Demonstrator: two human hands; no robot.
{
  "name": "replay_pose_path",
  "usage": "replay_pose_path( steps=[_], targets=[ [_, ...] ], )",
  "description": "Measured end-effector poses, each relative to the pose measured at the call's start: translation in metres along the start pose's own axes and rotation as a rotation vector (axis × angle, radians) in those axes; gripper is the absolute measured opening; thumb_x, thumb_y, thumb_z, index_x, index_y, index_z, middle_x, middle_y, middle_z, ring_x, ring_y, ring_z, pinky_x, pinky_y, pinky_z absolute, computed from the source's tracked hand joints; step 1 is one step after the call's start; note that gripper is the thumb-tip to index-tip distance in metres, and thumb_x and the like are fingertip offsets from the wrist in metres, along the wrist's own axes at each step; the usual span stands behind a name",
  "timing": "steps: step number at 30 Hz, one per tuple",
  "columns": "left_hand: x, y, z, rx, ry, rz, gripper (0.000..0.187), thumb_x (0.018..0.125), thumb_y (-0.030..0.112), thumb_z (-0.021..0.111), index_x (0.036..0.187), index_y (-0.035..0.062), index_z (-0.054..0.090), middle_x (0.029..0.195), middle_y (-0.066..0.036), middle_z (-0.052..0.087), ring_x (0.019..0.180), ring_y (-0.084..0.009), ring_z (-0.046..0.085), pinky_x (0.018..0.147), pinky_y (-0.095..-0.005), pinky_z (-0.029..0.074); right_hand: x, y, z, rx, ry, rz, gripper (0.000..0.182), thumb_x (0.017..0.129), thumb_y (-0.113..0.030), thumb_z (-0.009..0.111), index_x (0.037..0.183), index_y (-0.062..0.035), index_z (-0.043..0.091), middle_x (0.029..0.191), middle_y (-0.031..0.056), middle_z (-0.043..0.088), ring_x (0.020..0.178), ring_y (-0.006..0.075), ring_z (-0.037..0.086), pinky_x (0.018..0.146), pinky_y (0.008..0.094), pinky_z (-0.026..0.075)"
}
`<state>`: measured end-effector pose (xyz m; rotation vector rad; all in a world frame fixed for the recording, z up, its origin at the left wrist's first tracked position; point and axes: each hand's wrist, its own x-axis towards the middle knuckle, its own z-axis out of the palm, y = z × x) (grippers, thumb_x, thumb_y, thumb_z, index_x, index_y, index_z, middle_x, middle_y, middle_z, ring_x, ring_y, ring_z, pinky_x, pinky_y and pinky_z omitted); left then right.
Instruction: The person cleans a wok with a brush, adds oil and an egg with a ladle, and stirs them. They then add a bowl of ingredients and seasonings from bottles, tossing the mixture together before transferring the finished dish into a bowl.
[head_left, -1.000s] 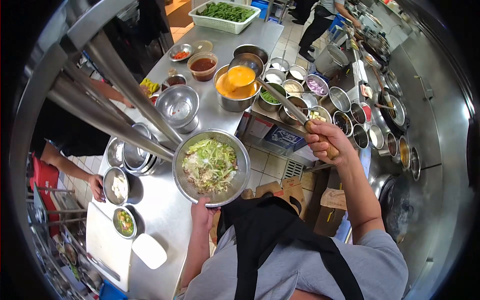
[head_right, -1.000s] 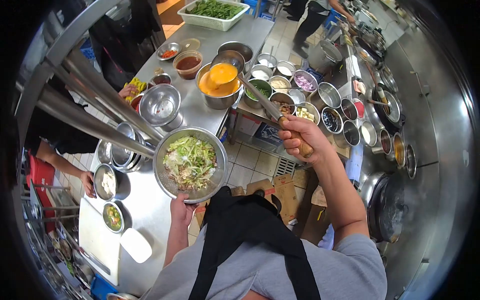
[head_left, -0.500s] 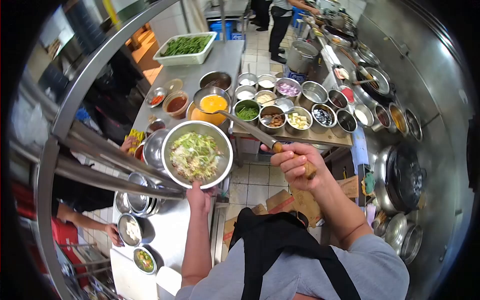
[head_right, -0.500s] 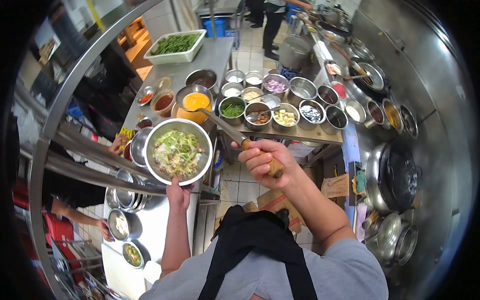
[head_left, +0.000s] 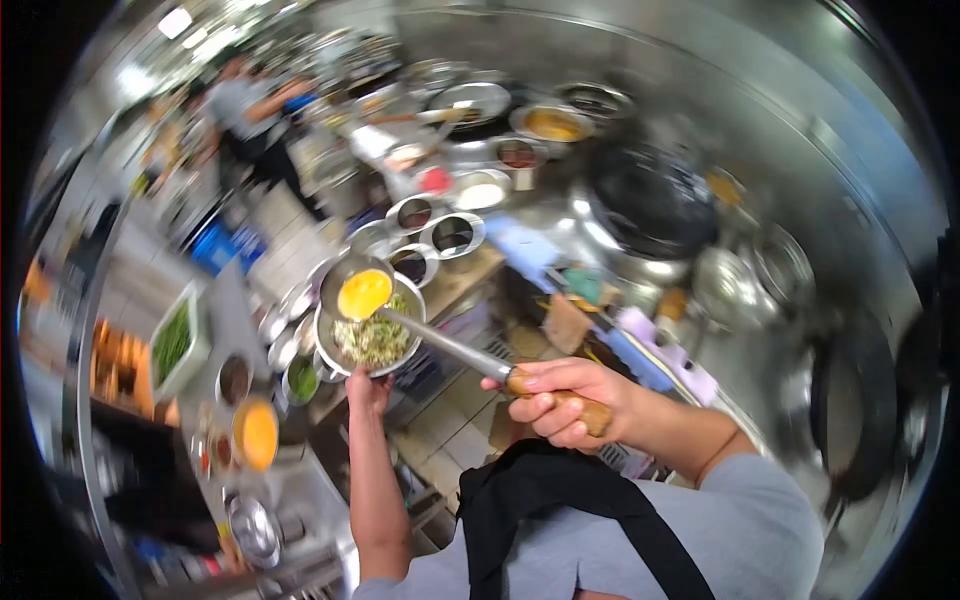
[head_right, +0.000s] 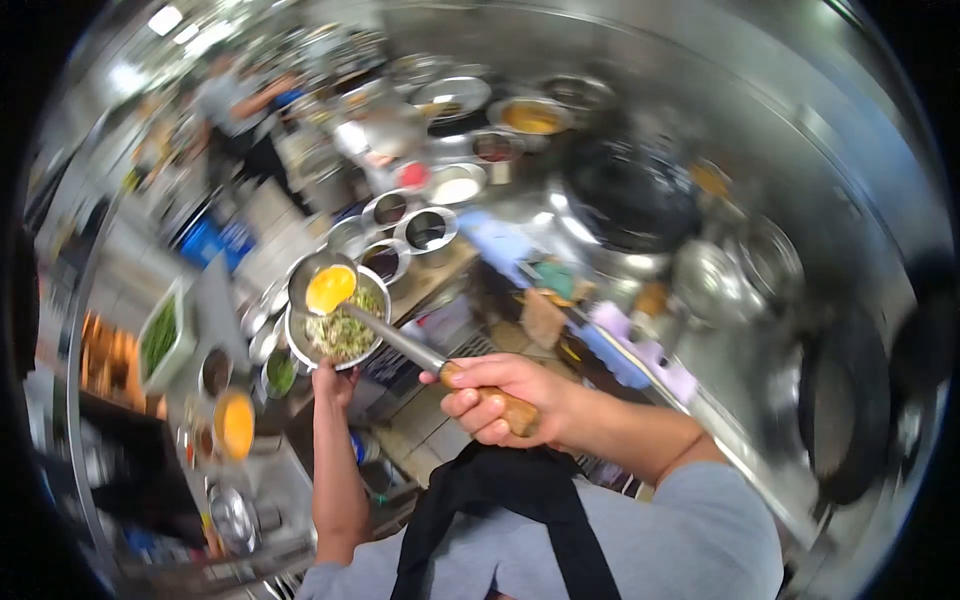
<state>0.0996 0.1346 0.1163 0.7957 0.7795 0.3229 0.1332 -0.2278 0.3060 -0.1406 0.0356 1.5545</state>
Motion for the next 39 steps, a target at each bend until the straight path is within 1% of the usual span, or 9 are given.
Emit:
replay_pose_path(
  steps=[8, 14, 19, 26, 29, 31, 33, 36, 39],
  targets=[
    [0.069, -0.124, 0.197, 0.072, -0.382, -0.401, 0.032, 0.092, 0.012, 0.048, 0.124, 0.0115, 0.049, 0.107, -0.008, 0.061, 0.084, -0.0201, 0.061, 0.062, -0.032, 0.052, -0.129, -0.059, -0.004, -0.224, 0.307, -0.434, 0.02, 0.096, -0.014, 0.051, 0.115, -0.0071, 0.048, 0.076, -0.0005, 0.048, 0.054, 0.0034, 0.044, 0.043, 0.0212, 0.038],
    [0.039, -0.117, 0.32, 0.191, -0.412, -0.273, 0.03, 0.094, 0.015, 0.044, 0.121, 0.0058, 0.048, 0.108, -0.013, 0.056, 0.084, -0.0231, 0.056, 0.066, -0.0355, 0.052, -0.194, -0.115, -0.049, -0.039, 0.218, -0.752, 0.024, 0.095, -0.012, 0.051, 0.117, -0.0042, 0.047, 0.075, -0.0001, 0.047, 0.052, 0.0039, 0.045, 0.042, 0.021, 0.038],
    [0.021, -0.087, 0.34, 0.09, -0.47, -0.266, 0.03, 0.087, 0.008, 0.049, 0.116, 0.0032, 0.051, 0.104, -0.011, 0.059, 0.084, -0.0213, 0.058, 0.07, -0.0334, 0.053, -0.22, -0.18, -0.121, -0.127, 0.562, -0.96, 0.015, 0.093, -0.009, 0.052, 0.106, -0.0054, 0.046, 0.074, 0.0019, 0.049, 0.052, 0.006, 0.047, 0.042, 0.0233, 0.04],
    [-0.005, -0.068, 0.192, -0.051, -0.382, -0.162, 0.041, 0.081, 0.003, 0.052, 0.123, 0.0006, 0.049, 0.114, -0.012, 0.062, 0.1, -0.0217, 0.063, 0.082, -0.0321, 0.055, -0.235, -0.218, -0.177, -0.725, 1.263, -1.009, 0.015, 0.087, -0.007, 0.056, 0.093, -0.0065, 0.042, 0.07, 0.0029, 0.049, 0.049, 0.0112, 0.049, 0.041, 0.0271, 0.042],
    [-0.034, -0.082, 0.083, -0.215, -0.209, -0.075, 0.046, 0.077, 0.003, 0.053, 0.123, 0.0015, 0.05, 0.114, -0.012, 0.063, 0.095, -0.0236, 0.065, 0.075, -0.0343, 0.057, -0.235, -0.21, -0.183, -0.97, 1.519, -0.994, 0.043, 0.087, -0.008, 0.057, 0.126, 0.0013, 0.04, 0.073, 0.006, 0.055, 0.048, 0.0124, 0.051, 0.041, 0.0287, 0.042],
    [-0.063, -0.099, -0.013, -0.285, -0.104, -0.059, 0.039, 0.077, 0.002, 0.053, 0.116, -0.0008, 0.054, 0.111, -0.013, 0.064, 0.091, -0.0244, 0.065, 0.076, -0.035, 0.056, -0.228, -0.199, -0.183, -1.04, 1.616, -1.045, 0.069, 0.089, -0.007, 0.056, 0.148, -0.0016, 0.021, 0.075, 0.0081, 0.059, 0.047, 0.0119, 0.051, 0.041, 0.029, 0.042],
    [-0.116, -0.118, -0.089, -0.348, 0.162, 0.065, 0.037, 0.076, -0.001, 0.052, 0.112, -0.0038, 0.056, 0.109, -0.015, 0.064, 0.089, -0.0236, 0.066, 0.073, -0.0351, 0.056, -0.227, -0.192, -0.179, -1.041, 1.61, -1.029, 0.067, 0.089, -0.007, 0.056, 0.148, -0.0017, 0.024, 0.074, 0.0073, 0.058, 0.047, 0.0115, 0.05, 0.041, 0.0287, 0.041],
    [-0.165, -0.156, -0.323, 0.063, 0.235, -0.076, 0.043, 0.087, 0.033, 0.057, 0.12, 0.0063, 0.056, 0.103, -0.012, 0.067, 0.082, -0.0248, 0.066, 0.07, -0.0385, 0.056, -0.225, -0.183, -0.174, -1.019, 1.626, -0.989, 0.062, 0.091, -0.008, 0.055, 0.146, -0.0012, 0.027, 0.074, 0.0057, 0.056, 0.046, 0.0105, 0.048, 0.04, 0.0277, 0.039],
    [-0.261, -0.19, -0.233, -0.068, 0.829, -0.097, 0.044, 0.087, 0.034, 0.057, 0.121, 0.0071, 0.055, 0.104, -0.011, 0.067, 0.081, -0.0242, 0.065, 0.069, -0.0376, 0.056, -0.225, -0.186, -0.17, -1.023, 1.612, -0.946, 0.058, 0.092, -0.008, 0.055, 0.144, -0.0007, 0.03, 0.073, 0.0059, 0.055, 0.045, 0.01, 0.046, 0.038, 0.0271, 0.037]
  ],
)
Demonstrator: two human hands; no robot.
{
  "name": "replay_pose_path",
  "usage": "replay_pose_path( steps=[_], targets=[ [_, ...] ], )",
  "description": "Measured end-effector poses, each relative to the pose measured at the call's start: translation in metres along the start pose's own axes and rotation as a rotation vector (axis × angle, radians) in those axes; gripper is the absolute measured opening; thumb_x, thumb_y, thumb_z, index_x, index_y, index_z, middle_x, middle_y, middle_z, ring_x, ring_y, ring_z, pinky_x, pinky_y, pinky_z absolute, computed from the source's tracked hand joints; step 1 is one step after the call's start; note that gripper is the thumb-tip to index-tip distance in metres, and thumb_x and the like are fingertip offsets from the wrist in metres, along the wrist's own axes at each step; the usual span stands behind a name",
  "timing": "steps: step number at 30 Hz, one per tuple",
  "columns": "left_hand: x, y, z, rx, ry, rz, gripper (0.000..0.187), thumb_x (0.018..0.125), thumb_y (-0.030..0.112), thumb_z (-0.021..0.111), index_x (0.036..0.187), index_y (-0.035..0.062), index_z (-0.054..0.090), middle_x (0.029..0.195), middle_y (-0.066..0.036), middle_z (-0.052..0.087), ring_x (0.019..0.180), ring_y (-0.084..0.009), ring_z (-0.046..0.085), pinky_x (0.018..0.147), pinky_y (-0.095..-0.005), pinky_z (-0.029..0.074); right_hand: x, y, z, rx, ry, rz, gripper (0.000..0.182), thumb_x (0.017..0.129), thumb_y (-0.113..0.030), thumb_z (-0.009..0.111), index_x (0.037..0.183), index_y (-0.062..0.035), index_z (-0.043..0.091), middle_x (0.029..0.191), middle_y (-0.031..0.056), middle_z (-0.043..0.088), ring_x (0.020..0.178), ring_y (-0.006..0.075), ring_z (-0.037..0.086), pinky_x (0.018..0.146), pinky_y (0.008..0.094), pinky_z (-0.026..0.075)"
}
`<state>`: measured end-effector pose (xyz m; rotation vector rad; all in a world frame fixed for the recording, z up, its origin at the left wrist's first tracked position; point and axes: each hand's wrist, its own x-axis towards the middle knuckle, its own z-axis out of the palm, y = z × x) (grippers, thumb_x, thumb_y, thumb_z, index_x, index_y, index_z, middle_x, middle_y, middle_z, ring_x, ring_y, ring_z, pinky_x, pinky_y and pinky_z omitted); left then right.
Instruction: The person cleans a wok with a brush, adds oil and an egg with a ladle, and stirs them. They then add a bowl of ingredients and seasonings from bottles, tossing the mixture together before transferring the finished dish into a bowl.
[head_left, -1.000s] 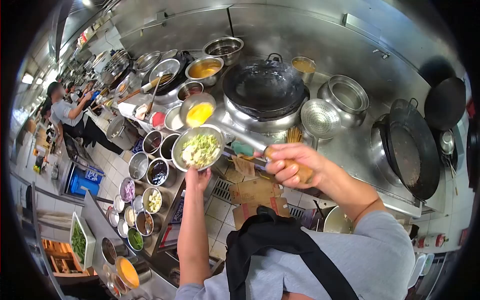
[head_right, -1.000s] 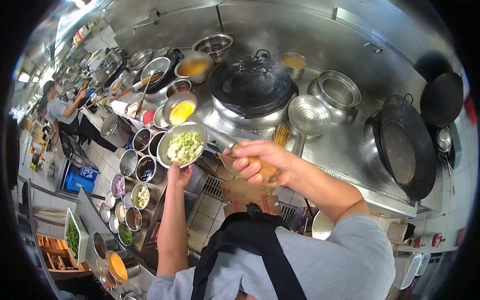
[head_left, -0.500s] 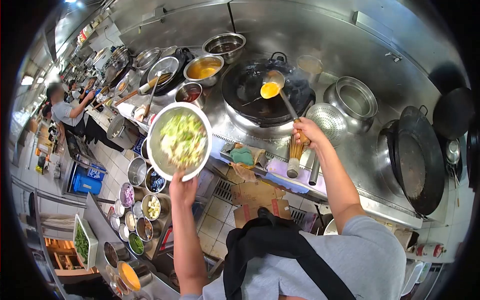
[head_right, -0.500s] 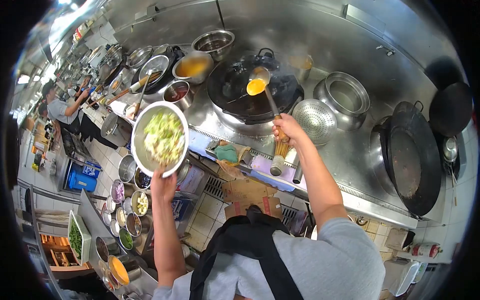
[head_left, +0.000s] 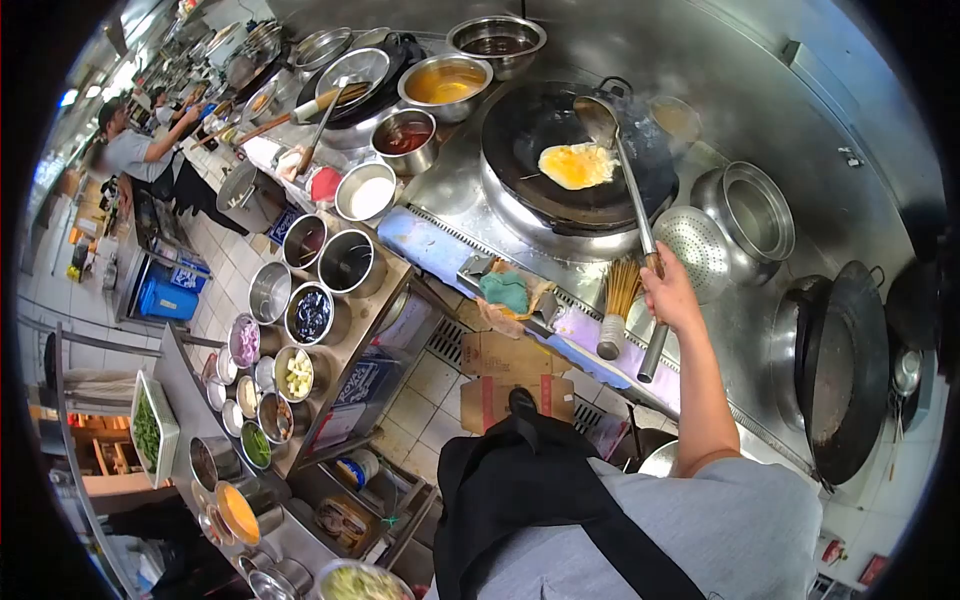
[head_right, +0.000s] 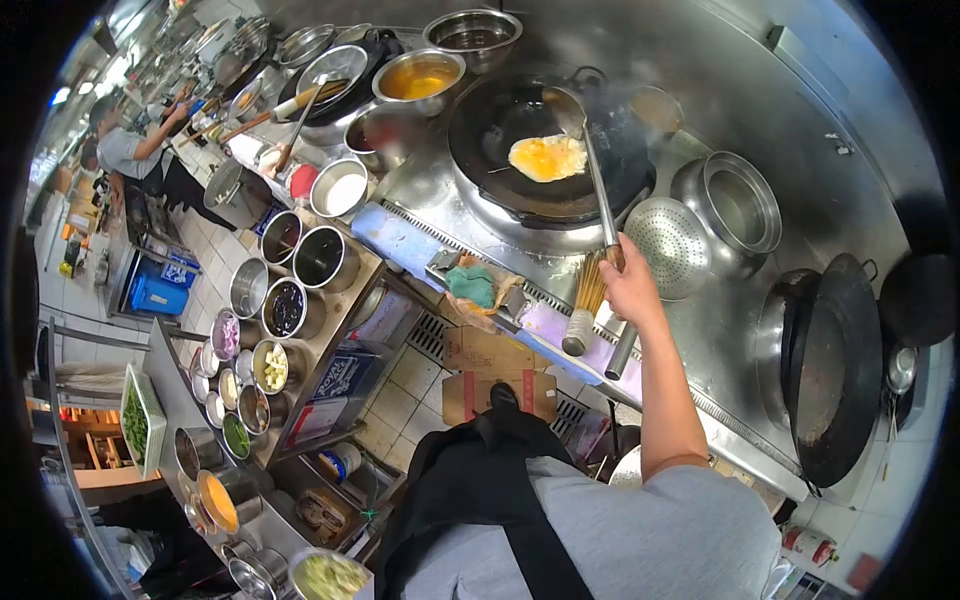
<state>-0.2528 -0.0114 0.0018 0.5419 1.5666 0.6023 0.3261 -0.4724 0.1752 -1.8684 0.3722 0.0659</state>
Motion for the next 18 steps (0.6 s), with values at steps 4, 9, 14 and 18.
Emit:
replay_pose_path(
  steps=[4, 9, 14, 18],
  targets=[
    [-0.036, -0.011, 0.018, 0.0, 0.077, -0.02, 0.045, 0.088, 0.036, 0.057, 0.123, 0.0083, 0.053, 0.105, -0.011, 0.066, 0.079, -0.0234, 0.065, 0.068, -0.0363, 0.056, 0.008, -0.004, -0.006, 0.007, -0.065, 0.09, 0.06, 0.092, -0.009, 0.053, 0.145, -0.0021, 0.026, 0.071, 0.0051, 0.053, 0.045, 0.0098, 0.046, 0.037, 0.0267, 0.036],
    [-0.053, -0.011, 0.045, -0.004, 0.064, -0.028, 0.047, 0.089, 0.038, 0.056, 0.125, 0.0098, 0.052, 0.107, -0.01, 0.066, 0.077, -0.0224, 0.065, 0.066, -0.0348, 0.055, 0.015, 0.029, -0.022, -0.322, -0.022, -0.113, 0.061, 0.092, -0.01, 0.053, 0.146, -0.0038, 0.026, 0.072, 0.0057, 0.052, 0.046, 0.0109, 0.046, 0.038, 0.0283, 0.037],
    [-0.058, -0.005, 0.07, -0.017, 0.032, -0.019, 0.048, 0.09, 0.041, 0.056, 0.127, 0.0113, 0.05, 0.108, -0.01, 0.065, 0.075, -0.0214, 0.064, 0.065, -0.0333, 0.055, -0.017, -0.03, -0.022, 0.206, -0.15, 0.304, 0.053, 0.093, -0.01, 0.053, 0.142, -0.0118, 0.031, 0.075, 0.0051, 0.053, 0.048, 0.0093, 0.046, 0.04, 0.0265, 0.04],
    [-0.057, 0.009, 0.098, -0.002, -0.059, -0.014, 0.049, 0.09, 0.042, 0.056, 0.129, 0.0124, 0.049, 0.109, -0.01, 0.065, 0.073, -0.0206, 0.064, 0.064, -0.0321, 0.055, 0.056, 0.026, -0.022, 1.152, -0.305, 0.401, 0.043, 0.094, -0.014, 0.053, 0.132, -0.0148, 0.033, 0.075, 0.0053, 0.052, 0.047, 0.0107, 0.045, 0.04, 0.0264, 0.04]
  ],
)
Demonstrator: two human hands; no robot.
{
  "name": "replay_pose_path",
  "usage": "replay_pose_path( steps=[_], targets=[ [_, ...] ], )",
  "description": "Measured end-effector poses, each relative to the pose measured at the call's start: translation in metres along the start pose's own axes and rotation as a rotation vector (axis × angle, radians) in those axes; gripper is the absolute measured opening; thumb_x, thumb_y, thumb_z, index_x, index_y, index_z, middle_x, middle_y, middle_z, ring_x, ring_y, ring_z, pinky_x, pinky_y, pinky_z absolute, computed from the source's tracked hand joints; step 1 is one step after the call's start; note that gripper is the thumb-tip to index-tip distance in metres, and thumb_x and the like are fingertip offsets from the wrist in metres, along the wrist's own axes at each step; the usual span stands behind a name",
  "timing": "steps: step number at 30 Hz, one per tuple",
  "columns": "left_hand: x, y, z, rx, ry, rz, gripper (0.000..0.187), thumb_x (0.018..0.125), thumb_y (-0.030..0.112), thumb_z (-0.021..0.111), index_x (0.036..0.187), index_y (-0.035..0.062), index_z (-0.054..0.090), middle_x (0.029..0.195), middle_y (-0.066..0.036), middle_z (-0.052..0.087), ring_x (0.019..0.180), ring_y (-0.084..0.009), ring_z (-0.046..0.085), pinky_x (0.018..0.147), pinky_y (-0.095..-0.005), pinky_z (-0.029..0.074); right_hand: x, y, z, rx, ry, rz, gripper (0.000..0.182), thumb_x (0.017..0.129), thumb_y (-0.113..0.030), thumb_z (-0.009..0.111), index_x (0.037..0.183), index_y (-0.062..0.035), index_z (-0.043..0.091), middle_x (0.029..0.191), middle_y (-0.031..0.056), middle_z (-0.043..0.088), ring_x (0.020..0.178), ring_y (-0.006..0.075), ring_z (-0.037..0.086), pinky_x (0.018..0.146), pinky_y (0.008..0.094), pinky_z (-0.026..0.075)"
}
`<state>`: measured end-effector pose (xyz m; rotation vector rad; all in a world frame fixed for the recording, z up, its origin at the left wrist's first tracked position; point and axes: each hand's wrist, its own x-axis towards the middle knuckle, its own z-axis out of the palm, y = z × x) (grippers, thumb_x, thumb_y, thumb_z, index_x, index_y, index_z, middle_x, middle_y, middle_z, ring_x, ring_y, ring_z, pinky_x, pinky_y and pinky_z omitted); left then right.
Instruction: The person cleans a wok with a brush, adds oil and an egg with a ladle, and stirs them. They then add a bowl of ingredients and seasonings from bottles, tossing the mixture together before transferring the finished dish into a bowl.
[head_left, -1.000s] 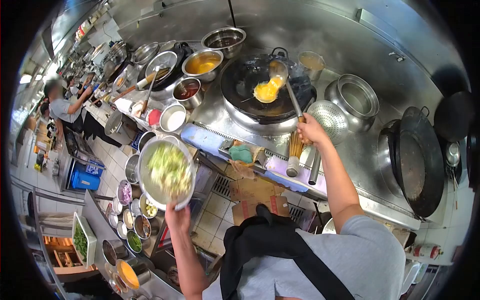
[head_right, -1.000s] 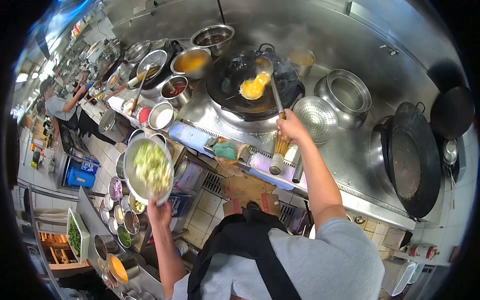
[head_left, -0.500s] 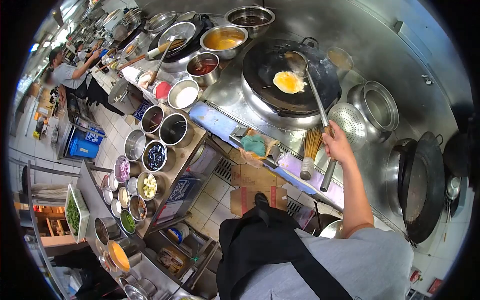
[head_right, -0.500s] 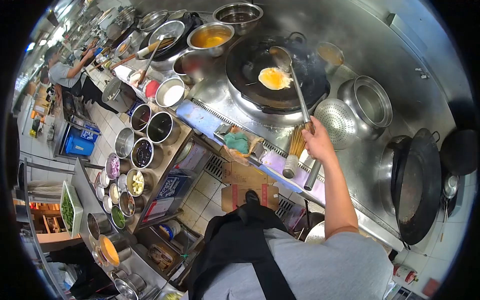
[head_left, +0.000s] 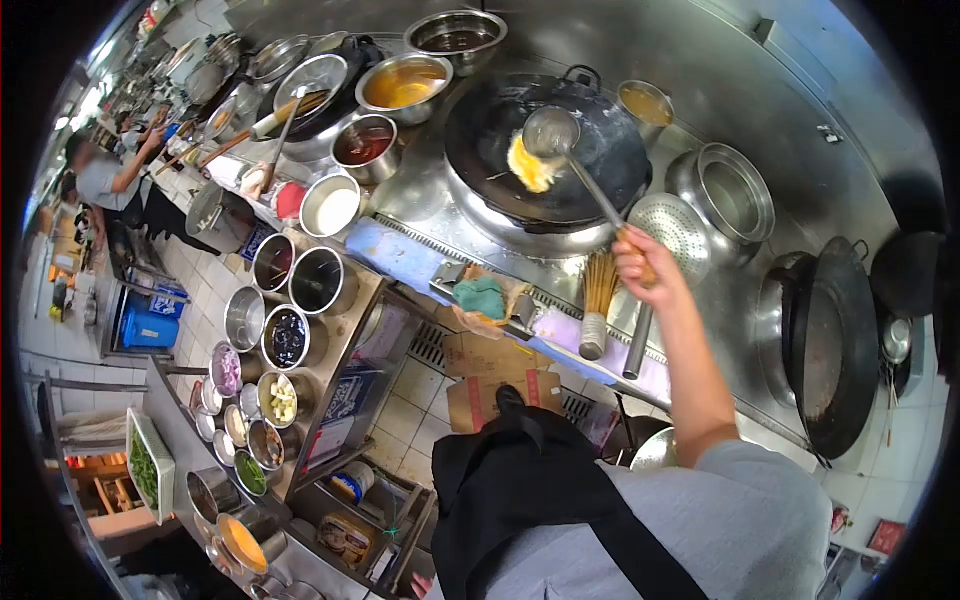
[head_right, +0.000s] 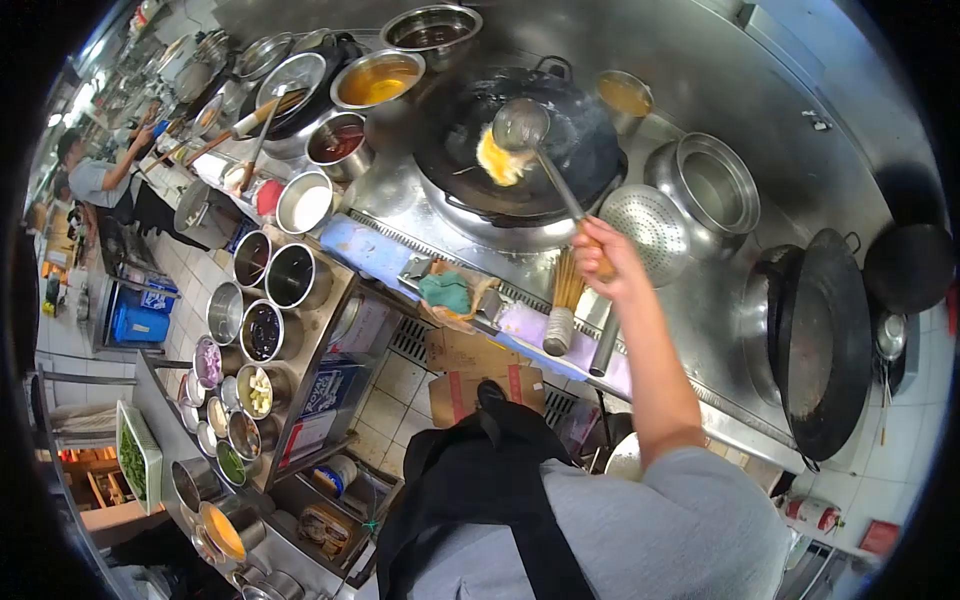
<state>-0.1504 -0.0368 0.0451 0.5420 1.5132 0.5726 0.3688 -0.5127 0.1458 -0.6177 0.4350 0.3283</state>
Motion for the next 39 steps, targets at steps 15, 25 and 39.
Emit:
replay_pose_path(
  steps=[15, 25, 39],
  targets=[
    [0.156, 0.009, 0.271, 0.643, -0.675, -0.181, 0.062, 0.086, 0.065, 0.051, 0.131, 0.0224, 0.045, 0.112, -0.008, 0.062, 0.085, -0.0215, 0.058, 0.072, -0.037, 0.045, -0.004, 0.141, 0.113, 0.051, 0.11, -0.155, 0.019, 0.093, -0.013, 0.046, 0.112, -0.0111, 0.048, 0.073, 0.007, 0.051, 0.052, 0.0194, 0.047, 0.048, 0.0361, 0.042],
    [0.17, -0.02, 0.435, 1.436, -1.255, -0.092, 0.049, 0.09, 0.047, 0.058, 0.127, 0.0157, 0.051, 0.106, -0.006, 0.067, 0.083, -0.0191, 0.062, 0.07, -0.0356, 0.046, 0.02, 0.168, 0.159, 0.184, 0.147, -0.164, 0.003, 0.095, -0.013, 0.048, 0.097, -0.012, 0.046, 0.075, 0.0084, 0.048, 0.05, 0.014, 0.042, 0.043, 0.0287, 0.037],
    [0.094, -0.032, 0.509, 1.301, -1.752, -0.069, 0.038, 0.095, 0.031, 0.059, 0.125, 0.0074, 0.057, 0.105, -0.001, 0.064, 0.089, -0.012, 0.058, 0.077, -0.0271, 0.047, 0.0, 0.086, 0.095, -0.177, 0.253, -0.2, 0.044, 0.094, -0.019, 0.052, 0.135, -0.0163, 0.037, 0.074, 0.0071, 0.055, 0.052, 0.0124, 0.049, 0.041, 0.0267, 0.042]
  ],
)
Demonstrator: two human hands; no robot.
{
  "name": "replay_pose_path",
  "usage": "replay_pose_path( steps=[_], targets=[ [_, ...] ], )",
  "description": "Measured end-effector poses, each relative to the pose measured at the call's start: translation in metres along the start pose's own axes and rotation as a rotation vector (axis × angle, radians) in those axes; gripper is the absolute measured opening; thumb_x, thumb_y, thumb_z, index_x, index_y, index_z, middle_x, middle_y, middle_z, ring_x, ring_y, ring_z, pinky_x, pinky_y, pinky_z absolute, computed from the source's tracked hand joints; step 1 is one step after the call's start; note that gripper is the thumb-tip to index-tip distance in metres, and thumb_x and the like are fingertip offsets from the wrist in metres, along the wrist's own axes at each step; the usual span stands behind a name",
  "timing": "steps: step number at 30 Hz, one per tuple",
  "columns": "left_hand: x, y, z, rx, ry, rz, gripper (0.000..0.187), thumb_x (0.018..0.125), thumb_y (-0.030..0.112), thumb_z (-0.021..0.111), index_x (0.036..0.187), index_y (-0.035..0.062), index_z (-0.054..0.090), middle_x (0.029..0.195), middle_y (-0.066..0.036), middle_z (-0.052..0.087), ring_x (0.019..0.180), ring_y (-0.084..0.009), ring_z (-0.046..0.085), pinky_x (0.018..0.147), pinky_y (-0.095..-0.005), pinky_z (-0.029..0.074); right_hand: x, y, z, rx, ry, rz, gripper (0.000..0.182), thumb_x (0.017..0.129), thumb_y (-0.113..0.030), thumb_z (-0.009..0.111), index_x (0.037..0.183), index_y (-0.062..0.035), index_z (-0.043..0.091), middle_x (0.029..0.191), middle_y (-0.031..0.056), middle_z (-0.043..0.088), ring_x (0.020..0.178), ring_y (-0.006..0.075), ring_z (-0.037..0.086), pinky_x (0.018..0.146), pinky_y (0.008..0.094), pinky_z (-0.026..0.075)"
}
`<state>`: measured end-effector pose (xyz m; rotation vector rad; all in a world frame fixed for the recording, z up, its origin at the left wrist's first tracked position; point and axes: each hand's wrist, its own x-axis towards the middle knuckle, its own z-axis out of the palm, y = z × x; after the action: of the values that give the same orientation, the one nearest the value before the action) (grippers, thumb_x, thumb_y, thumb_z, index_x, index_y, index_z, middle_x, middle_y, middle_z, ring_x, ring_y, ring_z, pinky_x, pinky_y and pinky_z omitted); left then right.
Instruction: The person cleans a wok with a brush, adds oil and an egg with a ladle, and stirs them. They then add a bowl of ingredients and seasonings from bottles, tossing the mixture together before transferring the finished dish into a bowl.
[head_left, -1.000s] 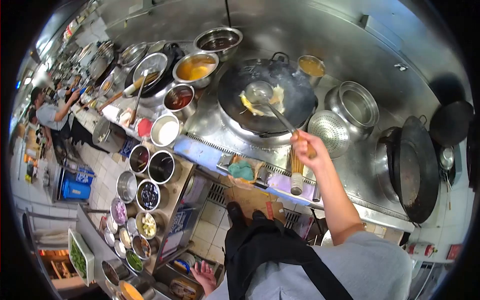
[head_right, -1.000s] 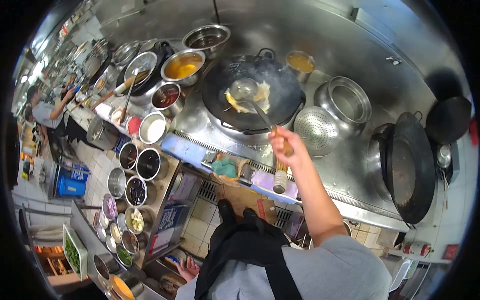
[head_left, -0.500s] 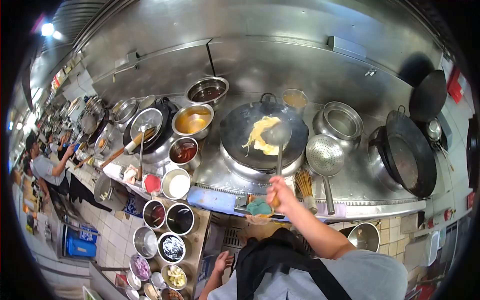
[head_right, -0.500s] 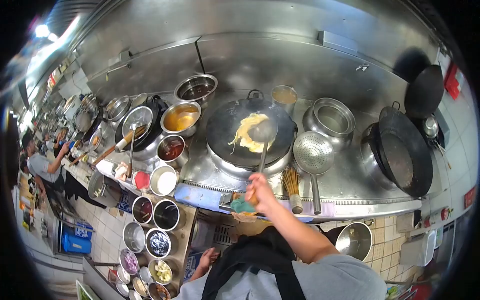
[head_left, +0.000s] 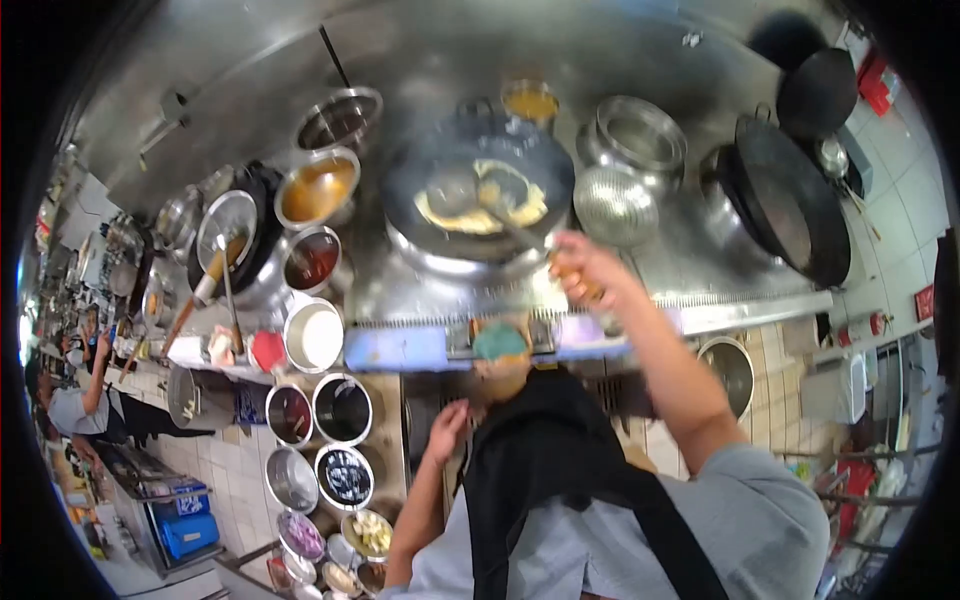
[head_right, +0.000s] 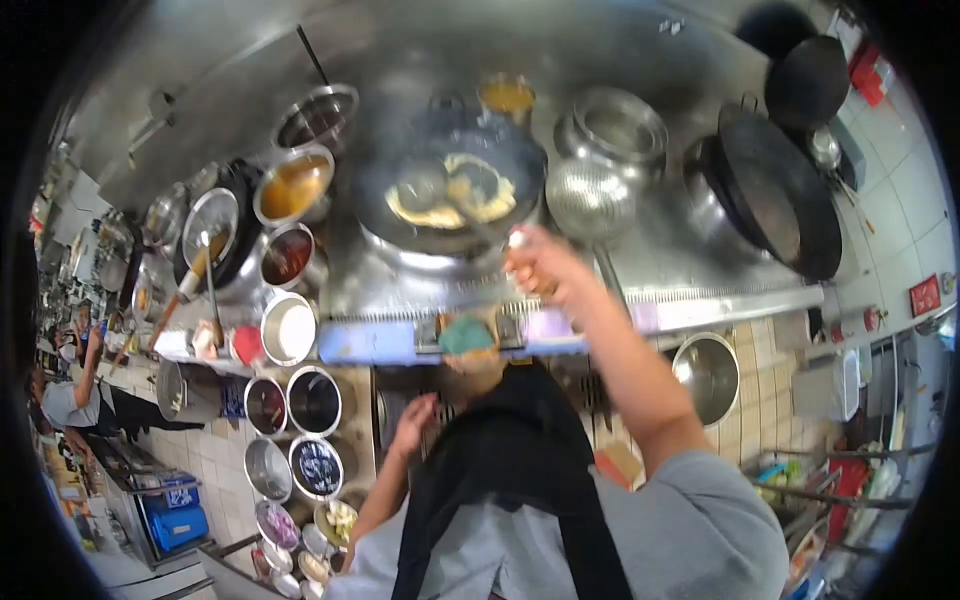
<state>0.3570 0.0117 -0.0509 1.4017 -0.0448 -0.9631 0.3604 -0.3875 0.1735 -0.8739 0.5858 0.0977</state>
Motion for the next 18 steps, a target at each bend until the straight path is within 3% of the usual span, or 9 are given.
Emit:
replay_pose_path(
  steps=[2, 4, 5, 6, 11, 13, 15, 16, 18],
  targets=[
    [0.007, 0.038, 0.015, 0.203, -0.084, 0.204, 0.037, 0.096, 0.029, 0.058, 0.123, 0.0047, 0.058, 0.106, -0.002, 0.065, 0.09, -0.011, 0.058, 0.079, -0.0256, 0.047, -0.021, -0.005, 0.004, -0.671, 0.252, -0.174, 0.052, 0.093, -0.02, 0.052, 0.142, -0.0115, 0.034, 0.079, 0.0144, 0.059, 0.052, 0.0198, 0.055, 0.046, 0.0335, 0.048],
    [0.011, 0.084, 0.036, 0.241, -0.083, 0.305, 0.033, 0.096, 0.025, 0.058, 0.121, 0.0033, 0.059, 0.104, -0.002, 0.065, 0.09, -0.0093, 0.058, 0.079, -0.0241, 0.046, -0.017, 0.001, 0.033, -1.135, 0.305, -0.268, 0.049, 0.093, -0.021, 0.051, 0.139, -0.0064, 0.041, 0.094, 0.023, 0.064, 0.068, 0.032, 0.064, 0.065, 0.0413, 0.054],
    [0.012, 0.105, 0.046, 0.266, -0.083, 0.335, 0.033, 0.095, 0.024, 0.058, 0.12, 0.0029, 0.059, 0.102, -0.003, 0.066, 0.088, -0.0087, 0.057, 0.078, -0.0234, 0.045, 0.006, 0.021, 0.032, -1.213, 0.394, -0.381, 0.044, 0.093, -0.023, 0.049, 0.132, -0.0027, 0.048, 0.107, 0.0261, 0.063, 0.091, 0.0377, 0.065, 0.084, 0.0425, 0.05],
    [0.016, 0.125, 0.055, 0.293, -0.082, 0.372, 0.032, 0.095, 0.023, 0.058, 0.119, 0.0025, 0.059, 0.1, -0.003, 0.066, 0.087, -0.0081, 0.057, 0.077, -0.0228, 0.045, 0.01, 0.028, 0.045, -1.235, 0.41, -0.351, 0.048, 0.093, -0.022, 0.048, 0.136, -0.0037, 0.045, 0.108, 0.0264, 0.063, 0.101, 0.0396, 0.062, 0.091, 0.0444, 0.047],
    [0.01, 0.192, 0.078, 0.313, -0.152, 0.509, 0.03, 0.096, 0.022, 0.056, 0.118, 0.0016, 0.06, 0.095, -0.004, 0.066, 0.083, -0.0077, 0.056, 0.074, -0.023, 0.044, -0.033, 0.038, -0.004, -1.226, 0.203, -0.383, 0.045, 0.092, -0.021, 0.049, 0.135, -0.0078, 0.049, 0.107, 0.0231, 0.064, 0.098, 0.0389, 0.062, 0.086, 0.0445, 0.048],
    [0.004, 0.207, 0.079, 0.25, -0.158, 0.569, 0.03, 0.096, 0.022, 0.055, 0.117, 0.0019, 0.06, 0.093, -0.004, 0.065, 0.08, -0.0076, 0.055, 0.073, -0.0245, 0.045, -0.059, 0.007, -0.038, -1.42, 0.208, -0.446, 0.046, 0.091, -0.017, 0.052, 0.136, -0.0096, 0.049, 0.093, 0.02, 0.067, 0.084, 0.0334, 0.066, 0.076, 0.0417, 0.049],
    [0.006, 0.208, 0.075, 0.325, -0.14, 0.515, 0.026, 0.097, 0.022, 0.055, 0.113, 0.0026, 0.061, 0.081, 0.0, 0.061, 0.07, -0.0056, 0.052, 0.065, -0.0224, 0.043, -0.068, -0.017, -0.014, -1.537, 0.354, -0.506, 0.044, 0.089, -0.016, 0.052, 0.132, -0.0079, 0.053, 0.091, 0.0223, 0.066, 0.085, 0.0393, 0.064, 0.075, 0.0431, 0.049],
    [0.008, 0.207, 0.078, 0.373, -0.129, 0.456, 0.024, 0.097, 0.022, 0.055, 0.11, 0.0031, 0.062, 0.074, 0.002, 0.057, 0.064, -0.0044, 0.05, 0.06, -0.0213, 0.042, -0.045, -0.002, -0.014, -1.592, 0.471, -0.729, 0.043, 0.088, -0.015, 0.052, 0.13, -0.0083, 0.054, 0.088, 0.0242, 0.065, 0.083, 0.0419, 0.062, 0.075, 0.0465, 0.049],
    [0.011, 0.204, 0.086, 0.375, -0.137, 0.383, 0.019, 0.097, 0.019, 0.055, 0.106, 0.0043, 0.062, 0.066, 0.007, 0.048, 0.055, -0.0018, 0.04, 0.051, -0.0197, 0.035, -0.011, 0.023, 0.009, -1.598, 0.619, -0.493, 0.043, 0.086, -0.014, 0.054, 0.129, -0.0118, 0.056, 0.091, 0.0261, 0.064, 0.086, 0.0431, 0.061, 0.078, 0.0499, 0.047]
  ],
)
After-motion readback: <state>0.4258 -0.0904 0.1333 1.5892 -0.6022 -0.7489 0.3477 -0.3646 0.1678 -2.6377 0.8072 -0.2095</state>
